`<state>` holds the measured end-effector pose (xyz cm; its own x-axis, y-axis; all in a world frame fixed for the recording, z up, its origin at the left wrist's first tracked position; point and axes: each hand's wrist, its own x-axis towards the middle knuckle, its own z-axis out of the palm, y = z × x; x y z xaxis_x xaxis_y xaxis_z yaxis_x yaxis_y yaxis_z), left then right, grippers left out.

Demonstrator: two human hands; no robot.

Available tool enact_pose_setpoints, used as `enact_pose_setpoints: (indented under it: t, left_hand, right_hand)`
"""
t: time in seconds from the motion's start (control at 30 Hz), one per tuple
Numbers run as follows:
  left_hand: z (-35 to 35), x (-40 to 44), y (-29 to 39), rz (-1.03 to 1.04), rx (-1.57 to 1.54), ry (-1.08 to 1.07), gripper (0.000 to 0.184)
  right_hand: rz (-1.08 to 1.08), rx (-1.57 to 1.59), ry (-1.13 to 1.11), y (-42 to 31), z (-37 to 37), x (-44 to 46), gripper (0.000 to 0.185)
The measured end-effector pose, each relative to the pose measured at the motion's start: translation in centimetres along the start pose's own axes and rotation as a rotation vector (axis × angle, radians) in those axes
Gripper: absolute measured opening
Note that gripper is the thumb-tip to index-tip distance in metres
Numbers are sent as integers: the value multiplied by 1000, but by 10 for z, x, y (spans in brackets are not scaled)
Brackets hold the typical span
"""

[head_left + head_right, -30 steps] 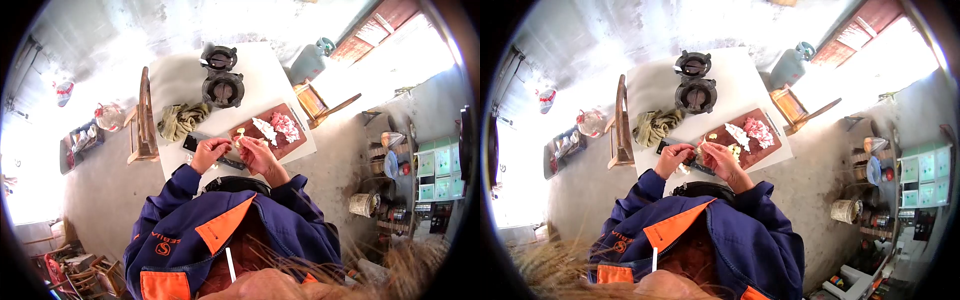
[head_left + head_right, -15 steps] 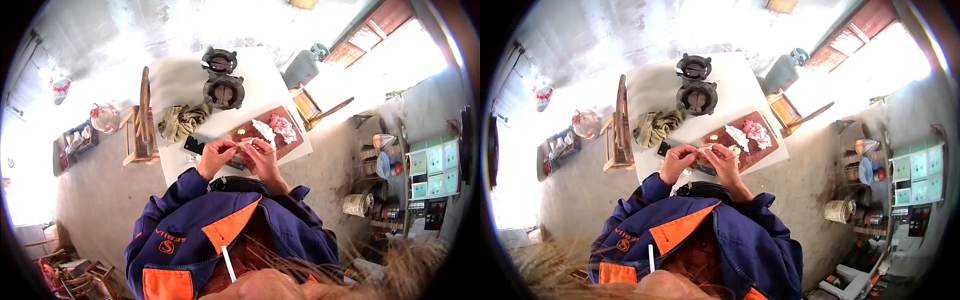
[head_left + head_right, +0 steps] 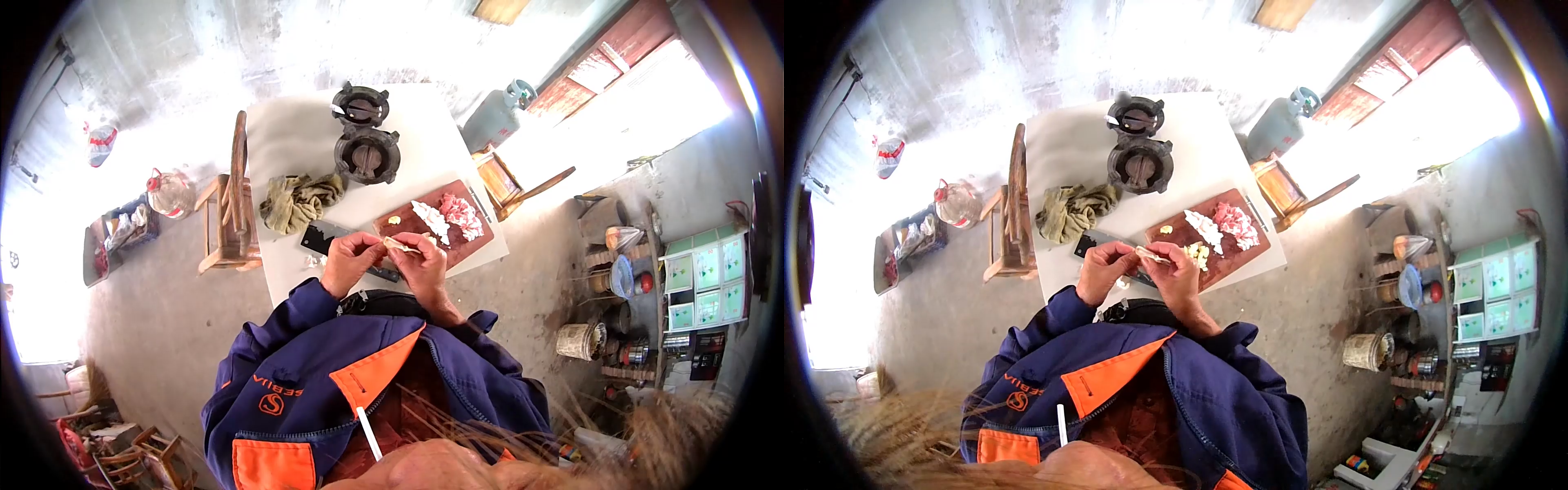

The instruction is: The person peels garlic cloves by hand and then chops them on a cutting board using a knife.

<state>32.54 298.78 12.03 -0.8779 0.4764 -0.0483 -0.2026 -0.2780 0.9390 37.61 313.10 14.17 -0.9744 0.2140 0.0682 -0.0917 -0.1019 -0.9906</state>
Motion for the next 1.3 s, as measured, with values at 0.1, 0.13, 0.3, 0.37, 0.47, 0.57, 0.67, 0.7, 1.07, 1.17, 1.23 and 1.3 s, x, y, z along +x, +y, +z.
enact_pose_setpoints:
  t: [0.1,0.13,0.3,0.37,0.47,0.57,0.67,0.7,1.07,1.17,1.23,1.3]
  left_hand:
    - [3,0,2,32,-14,12,6]
    - [3,0,2,33,-15,11,6]
    - [11,0,-2,84,-78,54,6]
    - [14,0,-4,59,-165,60,6]
    - [17,-1,-7,6,-329,68,6]
    - [17,-1,-7,-28,-441,57,6]
    - [18,-1,-4,-46,-504,49,6]
    - [19,-1,-4,-59,-534,53,7]
    - [22,1,5,257,192,187,5]
    - [25,-1,3,150,-63,116,6]
    - [28,1,-1,31,-314,127,7]
    - [33,0,-1,-12,-376,133,8]
  right_hand:
    - [-157,-340,38,-4,1,-3,21]
    - [-158,-342,38,-5,2,-4,21]
    - [49,64,68,-4,1,-7,19]
    - [66,143,83,-3,0,-8,19]
    - [95,180,85,2,-2,-9,19]
    - [172,608,65,-1,0,-7,19]
    - [209,762,5,4,-4,-4,19]
    - [202,739,-8,4,-5,-3,18]
    - [-285,-530,-21,-23,-6,2,26]
    - [-338,-526,-7,-21,-6,0,24]
    - [-331,-498,17,-15,-8,-2,22]
    - [-323,-472,36,-13,-9,-3,19]
